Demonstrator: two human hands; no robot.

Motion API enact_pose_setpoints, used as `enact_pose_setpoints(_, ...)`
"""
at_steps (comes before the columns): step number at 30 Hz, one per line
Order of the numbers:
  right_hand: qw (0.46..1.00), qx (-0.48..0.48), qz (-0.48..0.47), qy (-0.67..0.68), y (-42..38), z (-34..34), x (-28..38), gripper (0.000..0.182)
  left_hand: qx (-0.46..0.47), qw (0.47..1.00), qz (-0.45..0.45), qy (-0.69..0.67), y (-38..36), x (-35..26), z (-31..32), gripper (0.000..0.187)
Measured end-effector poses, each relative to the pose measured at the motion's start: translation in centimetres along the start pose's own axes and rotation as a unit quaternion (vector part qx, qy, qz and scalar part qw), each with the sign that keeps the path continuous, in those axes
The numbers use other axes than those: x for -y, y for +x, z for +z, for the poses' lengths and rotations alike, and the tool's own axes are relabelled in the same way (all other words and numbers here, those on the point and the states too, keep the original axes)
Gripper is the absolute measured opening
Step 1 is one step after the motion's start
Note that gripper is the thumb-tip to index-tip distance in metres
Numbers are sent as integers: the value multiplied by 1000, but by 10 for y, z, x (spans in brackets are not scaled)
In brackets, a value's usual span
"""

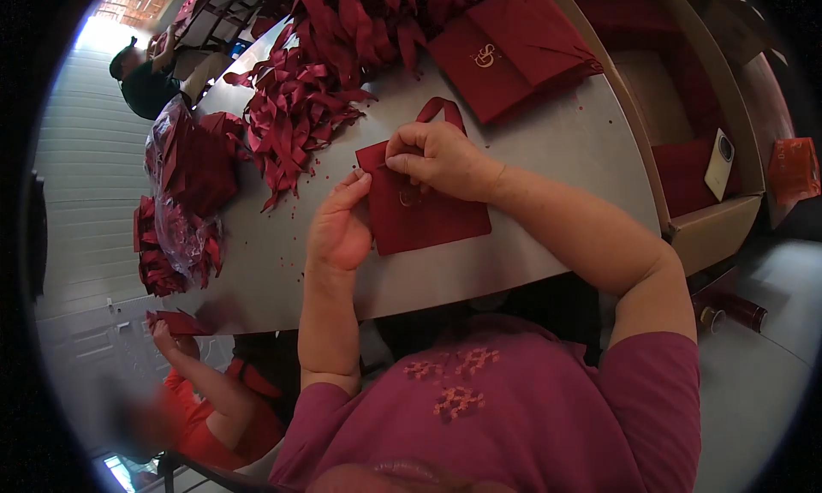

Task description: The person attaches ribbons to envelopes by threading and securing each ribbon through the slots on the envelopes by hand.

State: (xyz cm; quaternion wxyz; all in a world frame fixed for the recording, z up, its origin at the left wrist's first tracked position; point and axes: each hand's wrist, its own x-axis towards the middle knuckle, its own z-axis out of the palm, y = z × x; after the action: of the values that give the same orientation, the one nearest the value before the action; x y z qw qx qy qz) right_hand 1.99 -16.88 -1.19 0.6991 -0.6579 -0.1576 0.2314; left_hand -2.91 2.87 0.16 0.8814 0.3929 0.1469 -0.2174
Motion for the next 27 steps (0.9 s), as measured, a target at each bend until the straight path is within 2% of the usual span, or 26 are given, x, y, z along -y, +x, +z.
enact_pose_setpoints(2, 1000, 2, 1, 3, 1, -1, -1, 9, -21, 999, 21, 13, -1, 0, 2, 12)
enact_pose_setpoints(6, 1000, 22, -5, -19, 2, -1, -1, 8, -32, 998, 52, 27, 0, 4, 8, 12)
enact_pose_setpoints(8, 999, 36, -6, -33, 1, 0, 1, 7, -94, 994, 52, 24, 4, 6, 10, 14)
enact_pose_setpoints(12, 997, 56, -18, -51, 0, -1, 0, 6, -82, 996, 25, -6, 5, 0, 9, 13)
enact_pose_setpoints(14, 996, 57, -27, -70, 2, -2, -2, 5, -108, 994, 5, -4, 7, 0, 0, 14)
enact_pose_setpoints(18, 993, 74, -62, -65, 0, -2, 4, 5, -103, 995, 3, 16, 12, 0, -28, 13)
enact_pose_setpoints(20, 993, 81, -61, -54, 0, -2, 3, 5, 103, 990, -25, -94, 16, -1, -52, 11)
enact_pose_setpoints(21, 993, 81, -72, -42, 2, -2, -2, 5, 103, 990, -25, -92, 13, -1, -42, 11)
enact_pose_setpoints(23, 993, 79, -83, -28, 2, -3, -2, 6, -53, 996, 64, 35, 4, 1, -7, 5)
enact_pose_setpoints(25, 997, 78, -10, -3, 0, -4, 5, 7, -63, 994, 79, 31, 2, 5, 13, 5)
enact_pose_setpoints(27, 998, 56, -3, -2, 2, -3, 3, 8, -73, 992, 96, 26, 3, 5, 13, 6)
